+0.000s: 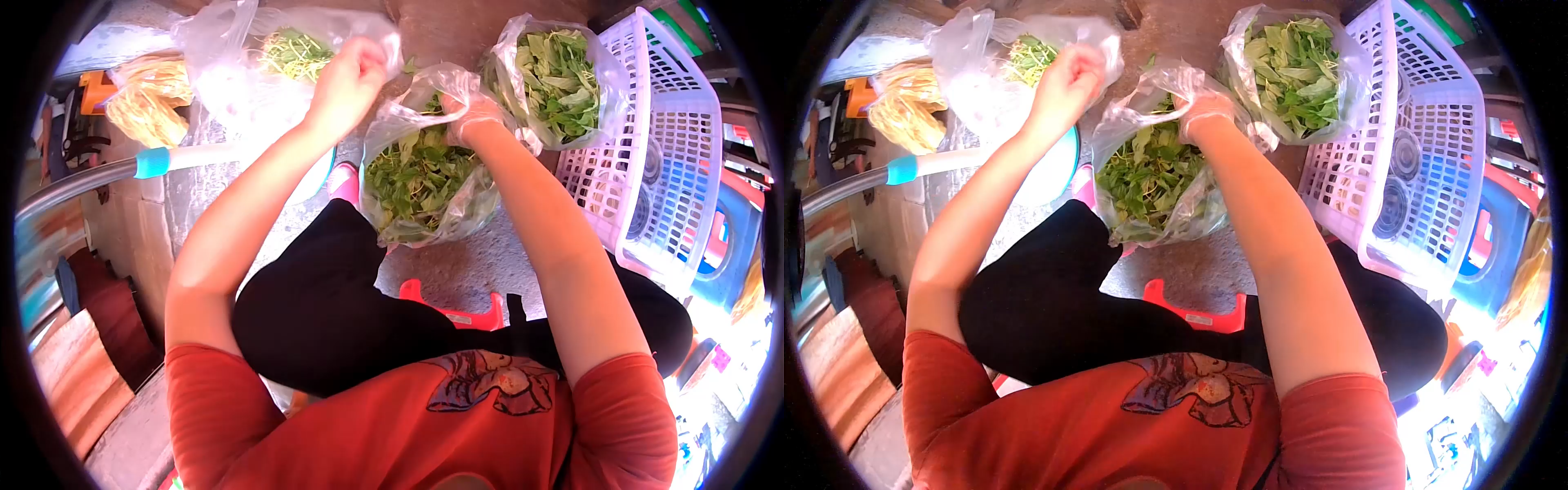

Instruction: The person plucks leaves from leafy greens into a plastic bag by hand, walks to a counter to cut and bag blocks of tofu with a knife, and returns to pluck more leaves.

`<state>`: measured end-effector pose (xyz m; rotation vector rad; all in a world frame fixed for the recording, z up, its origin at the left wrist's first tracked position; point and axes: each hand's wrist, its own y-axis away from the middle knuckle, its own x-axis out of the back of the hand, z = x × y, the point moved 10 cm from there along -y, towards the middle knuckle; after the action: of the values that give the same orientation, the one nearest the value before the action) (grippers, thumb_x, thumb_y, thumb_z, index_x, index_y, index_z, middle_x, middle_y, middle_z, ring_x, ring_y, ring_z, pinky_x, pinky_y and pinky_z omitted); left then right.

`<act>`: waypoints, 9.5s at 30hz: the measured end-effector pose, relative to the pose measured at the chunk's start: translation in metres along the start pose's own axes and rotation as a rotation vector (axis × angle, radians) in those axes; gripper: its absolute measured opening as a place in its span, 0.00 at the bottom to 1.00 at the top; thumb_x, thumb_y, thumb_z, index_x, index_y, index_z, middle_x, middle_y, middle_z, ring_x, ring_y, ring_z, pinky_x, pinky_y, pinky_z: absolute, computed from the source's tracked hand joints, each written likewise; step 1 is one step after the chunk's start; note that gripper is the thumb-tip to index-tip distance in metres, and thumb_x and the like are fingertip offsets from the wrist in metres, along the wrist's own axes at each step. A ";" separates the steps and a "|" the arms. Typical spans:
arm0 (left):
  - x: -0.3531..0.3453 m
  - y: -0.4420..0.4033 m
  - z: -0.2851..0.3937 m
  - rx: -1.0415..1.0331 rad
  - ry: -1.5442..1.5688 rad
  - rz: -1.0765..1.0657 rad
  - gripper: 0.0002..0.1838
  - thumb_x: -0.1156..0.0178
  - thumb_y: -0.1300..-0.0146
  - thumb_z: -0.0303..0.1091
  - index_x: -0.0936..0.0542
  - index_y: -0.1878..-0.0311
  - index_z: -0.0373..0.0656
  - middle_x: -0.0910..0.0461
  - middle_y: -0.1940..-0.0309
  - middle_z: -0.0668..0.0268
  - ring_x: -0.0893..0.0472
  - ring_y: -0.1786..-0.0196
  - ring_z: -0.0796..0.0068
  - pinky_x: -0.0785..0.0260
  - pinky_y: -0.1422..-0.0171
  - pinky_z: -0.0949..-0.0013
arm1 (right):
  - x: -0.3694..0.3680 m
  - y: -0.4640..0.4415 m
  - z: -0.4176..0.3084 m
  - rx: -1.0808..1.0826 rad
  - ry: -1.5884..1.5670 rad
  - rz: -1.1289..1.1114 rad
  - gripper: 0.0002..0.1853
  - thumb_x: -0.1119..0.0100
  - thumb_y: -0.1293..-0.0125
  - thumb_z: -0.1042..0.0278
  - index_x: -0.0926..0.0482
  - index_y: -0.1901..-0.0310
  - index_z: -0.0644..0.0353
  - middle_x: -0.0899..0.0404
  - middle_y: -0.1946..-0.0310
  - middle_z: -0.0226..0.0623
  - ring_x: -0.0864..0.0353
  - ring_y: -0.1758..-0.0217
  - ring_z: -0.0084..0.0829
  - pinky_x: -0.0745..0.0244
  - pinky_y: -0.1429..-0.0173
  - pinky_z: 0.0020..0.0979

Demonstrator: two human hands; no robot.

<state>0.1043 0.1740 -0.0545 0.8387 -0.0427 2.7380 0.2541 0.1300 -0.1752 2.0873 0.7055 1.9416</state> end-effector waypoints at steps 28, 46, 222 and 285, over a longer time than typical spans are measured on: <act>-0.036 0.012 -0.059 0.074 0.329 -0.267 0.07 0.45 0.36 0.31 0.20 0.62 0.39 0.26 0.76 0.73 0.29 0.73 0.85 0.36 0.68 0.80 | 0.110 0.136 -0.029 0.258 -0.409 0.577 0.18 0.42 0.57 0.79 0.21 0.60 0.53 0.23 0.66 0.42 0.23 0.61 0.46 0.28 0.54 0.42; -0.106 0.085 0.043 -0.742 -0.420 -0.662 0.09 0.44 0.45 0.28 0.22 0.60 0.38 0.22 0.59 0.57 0.23 0.53 0.59 0.29 0.50 0.59 | 0.010 0.127 -0.018 0.126 -0.757 -0.286 0.11 0.48 0.42 0.75 0.23 0.58 0.60 0.22 0.61 0.44 0.23 0.55 0.39 0.30 0.49 0.34; -0.069 0.128 0.088 0.390 0.474 -0.500 0.09 0.47 0.32 0.36 0.25 0.63 0.40 0.36 0.79 0.77 0.42 0.78 0.87 0.49 0.75 0.81 | 0.113 0.194 -0.014 0.488 -0.785 0.725 0.07 0.42 0.40 0.70 0.21 0.61 0.60 0.24 0.63 0.42 0.26 0.56 0.44 0.31 0.51 0.38; -0.043 0.098 0.084 0.574 0.954 -0.303 0.06 0.47 0.35 0.33 0.28 0.67 0.44 0.27 0.74 0.68 0.31 0.72 0.78 0.43 0.75 0.77 | 0.053 0.081 0.235 -0.440 -2.238 0.699 0.20 0.41 0.39 0.59 0.28 0.48 0.57 0.27 0.47 0.42 0.26 0.49 0.41 0.29 0.47 0.48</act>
<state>0.1579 0.0597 -0.0031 -0.4080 0.9853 2.5680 0.5017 0.1255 -0.1179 2.4813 -0.8615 -0.8577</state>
